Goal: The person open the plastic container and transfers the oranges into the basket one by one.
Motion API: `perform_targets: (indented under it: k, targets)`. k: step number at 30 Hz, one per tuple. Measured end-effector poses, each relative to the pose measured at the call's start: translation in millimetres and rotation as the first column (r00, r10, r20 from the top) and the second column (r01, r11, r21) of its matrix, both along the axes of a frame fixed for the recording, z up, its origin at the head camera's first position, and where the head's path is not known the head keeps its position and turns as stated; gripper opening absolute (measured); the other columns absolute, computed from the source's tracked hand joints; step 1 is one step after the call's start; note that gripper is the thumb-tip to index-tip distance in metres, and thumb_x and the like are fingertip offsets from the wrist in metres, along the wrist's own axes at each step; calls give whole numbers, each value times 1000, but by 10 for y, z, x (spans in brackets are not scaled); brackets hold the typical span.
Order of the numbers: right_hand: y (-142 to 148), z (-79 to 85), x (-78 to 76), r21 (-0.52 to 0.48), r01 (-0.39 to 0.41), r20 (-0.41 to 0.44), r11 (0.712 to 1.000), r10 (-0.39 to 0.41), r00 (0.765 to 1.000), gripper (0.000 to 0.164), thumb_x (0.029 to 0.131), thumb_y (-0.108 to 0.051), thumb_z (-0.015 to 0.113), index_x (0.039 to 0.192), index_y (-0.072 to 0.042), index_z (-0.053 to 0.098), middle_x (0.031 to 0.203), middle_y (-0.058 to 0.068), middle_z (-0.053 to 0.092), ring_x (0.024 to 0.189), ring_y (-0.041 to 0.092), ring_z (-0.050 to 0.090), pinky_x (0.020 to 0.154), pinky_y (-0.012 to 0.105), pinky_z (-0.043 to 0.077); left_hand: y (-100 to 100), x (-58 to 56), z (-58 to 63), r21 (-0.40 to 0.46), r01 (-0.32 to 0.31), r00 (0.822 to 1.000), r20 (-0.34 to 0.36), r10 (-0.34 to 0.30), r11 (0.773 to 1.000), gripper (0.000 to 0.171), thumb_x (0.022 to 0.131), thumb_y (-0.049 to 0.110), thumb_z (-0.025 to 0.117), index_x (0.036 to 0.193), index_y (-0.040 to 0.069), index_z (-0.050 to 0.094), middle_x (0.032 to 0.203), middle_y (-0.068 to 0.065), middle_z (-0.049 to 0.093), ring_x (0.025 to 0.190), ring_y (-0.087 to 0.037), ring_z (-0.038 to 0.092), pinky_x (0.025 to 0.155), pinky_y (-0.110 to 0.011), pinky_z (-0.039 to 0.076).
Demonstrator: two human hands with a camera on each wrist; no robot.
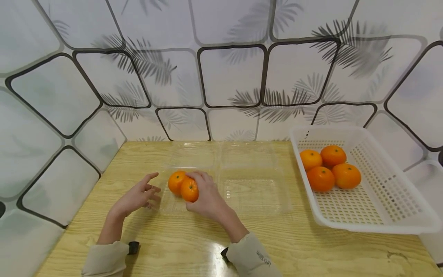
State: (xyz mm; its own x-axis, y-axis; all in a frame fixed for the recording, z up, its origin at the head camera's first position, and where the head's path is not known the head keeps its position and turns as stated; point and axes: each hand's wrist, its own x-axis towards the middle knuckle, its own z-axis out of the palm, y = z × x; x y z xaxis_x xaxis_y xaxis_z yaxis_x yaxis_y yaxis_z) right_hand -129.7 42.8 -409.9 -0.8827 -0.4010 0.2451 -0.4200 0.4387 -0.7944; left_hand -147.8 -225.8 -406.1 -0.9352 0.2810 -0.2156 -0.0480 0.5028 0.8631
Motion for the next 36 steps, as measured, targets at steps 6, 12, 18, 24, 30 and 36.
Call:
perform_targets:
  k: [6,12,18,24,30,36]
  targets:
    - [34,-14,-8,-42,-21,8,999,22,1000,70,72,-4,80,136,-11,55,140,10,44,120,28,49,95,47,48,-6,-16,-12,-2,1,1000,6,-1,1000,61,103,3,39,158,3,12,133,-38,49,102,-37,66,64,-34,57]
    - [33,9,-25,-108,-67,-44,992,62,997,68,73,-10,78,137,-10,56,141,9,46,120,26,50,93,45,48,-22,10,24,15,14,1000,-2,-14,1000,62,103,3,40,158,2,11,133,-40,48,103,-40,65,64,-37,57]
    - [19,-19,-33,-206,-156,-99,966,139,985,69,77,-12,74,142,-6,50,141,9,48,113,24,54,89,39,48,-1,7,18,15,8,1000,8,-9,1000,62,103,2,39,158,2,11,133,-40,49,103,-39,66,64,-37,56]
    - [8,-13,-36,-229,-198,-58,953,190,980,68,80,-11,72,142,-6,46,143,10,45,111,26,55,89,38,49,-11,0,-5,9,-10,1000,9,10,1000,60,103,3,38,158,3,12,133,-39,48,103,-37,65,66,-37,56]
    - [32,29,-75,-184,-205,-13,961,206,978,65,82,-10,72,142,-9,46,143,10,44,111,25,55,90,38,49,-23,7,-11,8,-13,1000,9,12,1000,60,104,3,37,158,4,12,134,-38,48,103,-36,65,66,-37,56]
    - [143,162,-171,-133,-219,-44,967,215,976,64,79,-8,76,138,-9,51,138,9,48,111,23,55,89,38,49,-19,1,4,20,-10,1000,17,10,1000,61,103,2,37,158,4,11,135,-39,47,104,-37,65,65,-37,56]
